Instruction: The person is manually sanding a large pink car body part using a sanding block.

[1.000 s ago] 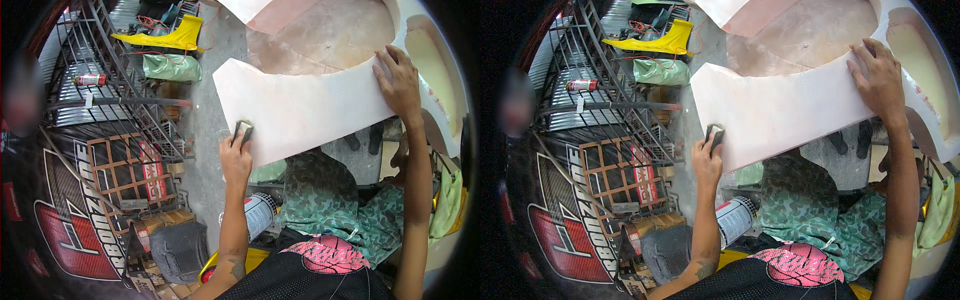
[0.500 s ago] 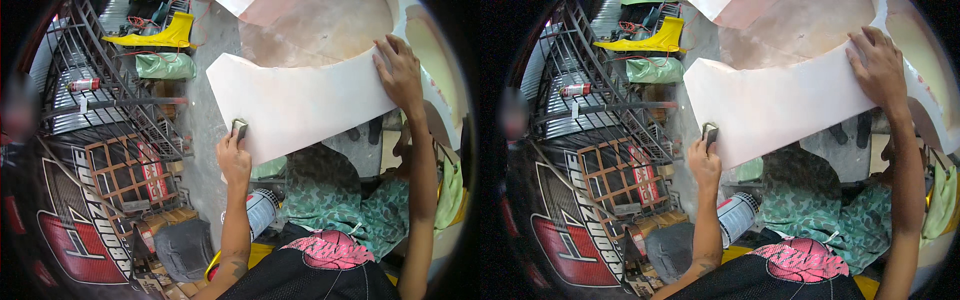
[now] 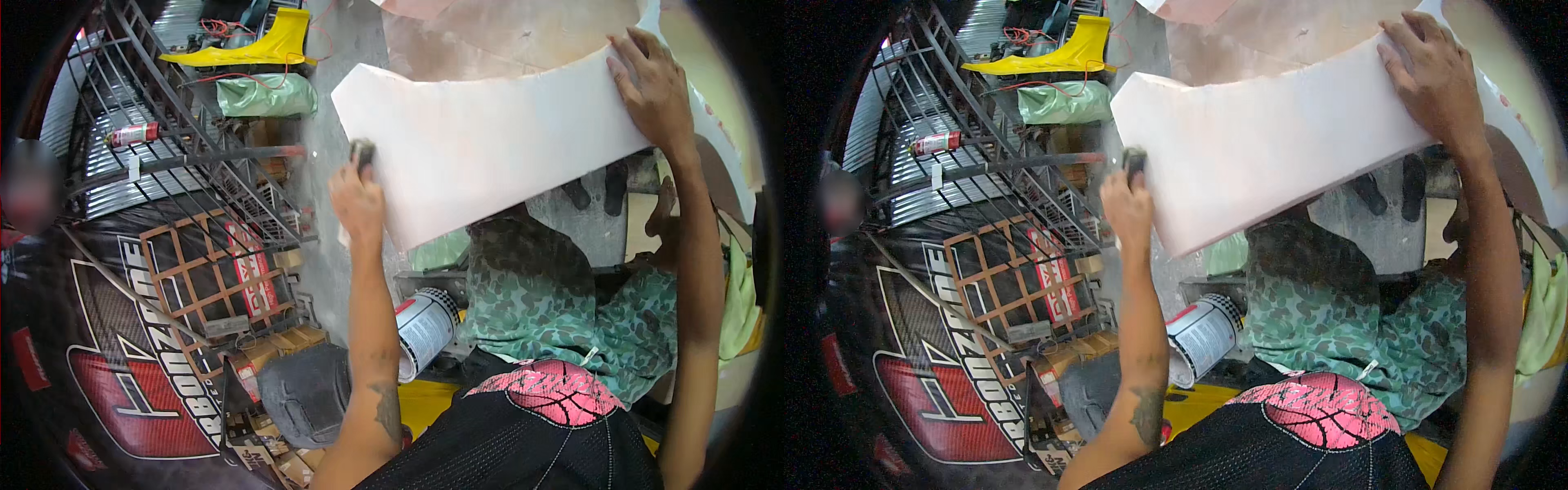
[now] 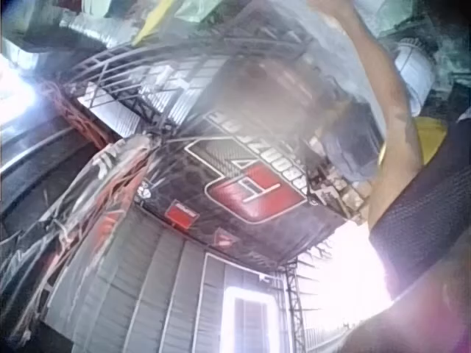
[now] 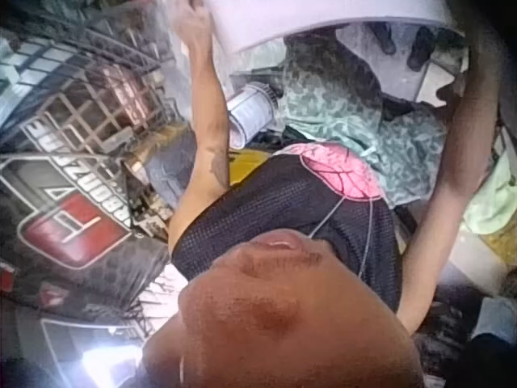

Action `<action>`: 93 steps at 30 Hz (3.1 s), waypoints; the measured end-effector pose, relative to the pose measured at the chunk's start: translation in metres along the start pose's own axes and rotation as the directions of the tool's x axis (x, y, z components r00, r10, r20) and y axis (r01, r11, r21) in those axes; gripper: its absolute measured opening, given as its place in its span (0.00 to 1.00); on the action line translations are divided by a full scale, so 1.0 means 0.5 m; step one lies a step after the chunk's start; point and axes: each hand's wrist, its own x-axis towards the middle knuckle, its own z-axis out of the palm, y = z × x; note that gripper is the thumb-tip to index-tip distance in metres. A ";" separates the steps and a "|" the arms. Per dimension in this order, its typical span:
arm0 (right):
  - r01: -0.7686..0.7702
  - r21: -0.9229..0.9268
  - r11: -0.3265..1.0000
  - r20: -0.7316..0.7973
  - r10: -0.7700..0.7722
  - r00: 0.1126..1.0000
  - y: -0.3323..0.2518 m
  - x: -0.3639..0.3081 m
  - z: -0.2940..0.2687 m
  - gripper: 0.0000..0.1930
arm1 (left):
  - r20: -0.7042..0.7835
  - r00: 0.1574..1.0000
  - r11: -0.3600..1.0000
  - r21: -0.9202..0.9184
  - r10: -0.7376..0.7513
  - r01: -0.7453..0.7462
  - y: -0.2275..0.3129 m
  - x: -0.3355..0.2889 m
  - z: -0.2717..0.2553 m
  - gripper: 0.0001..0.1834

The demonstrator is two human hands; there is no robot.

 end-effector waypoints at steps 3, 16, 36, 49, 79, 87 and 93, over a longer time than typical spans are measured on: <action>0.060 -0.007 0.998 -0.071 -0.060 0.996 0.028 -0.003 0.014 0.21 | -0.053 0.996 0.993 -0.088 0.073 -0.078 -0.008 0.004 0.004 0.15; 0.011 0.008 1.000 -0.027 -0.011 1.000 0.023 -0.012 0.007 0.20 | -0.017 0.996 0.993 -0.082 0.088 -0.089 0.050 -0.054 0.002 0.12; -0.014 0.033 0.999 0.002 0.014 1.000 -0.008 0.009 -0.009 0.21 | -0.042 0.985 0.986 -0.026 0.166 -0.167 0.065 0.050 0.014 0.16; -0.007 0.035 0.999 -0.004 0.007 1.000 -0.008 0.013 0.003 0.20 | -0.014 1.000 1.000 0.013 0.006 -0.006 0.078 0.071 0.023 0.20; -0.025 0.034 0.999 -0.015 0.026 1.000 -0.015 0.016 -0.014 0.20 | -0.133 0.971 0.980 0.027 0.198 -0.196 0.032 0.349 0.105 0.14; -0.058 0.020 0.998 0.024 0.057 0.998 -0.003 -0.004 -0.017 0.20 | -0.033 0.917 0.908 -0.136 0.397 -0.397 0.171 0.140 0.052 0.18; -0.010 0.027 1.000 -0.032 0.011 0.999 -0.012 0.017 -0.028 0.20 | -0.090 0.978 0.981 0.063 0.190 -0.185 0.038 0.315 0.088 0.15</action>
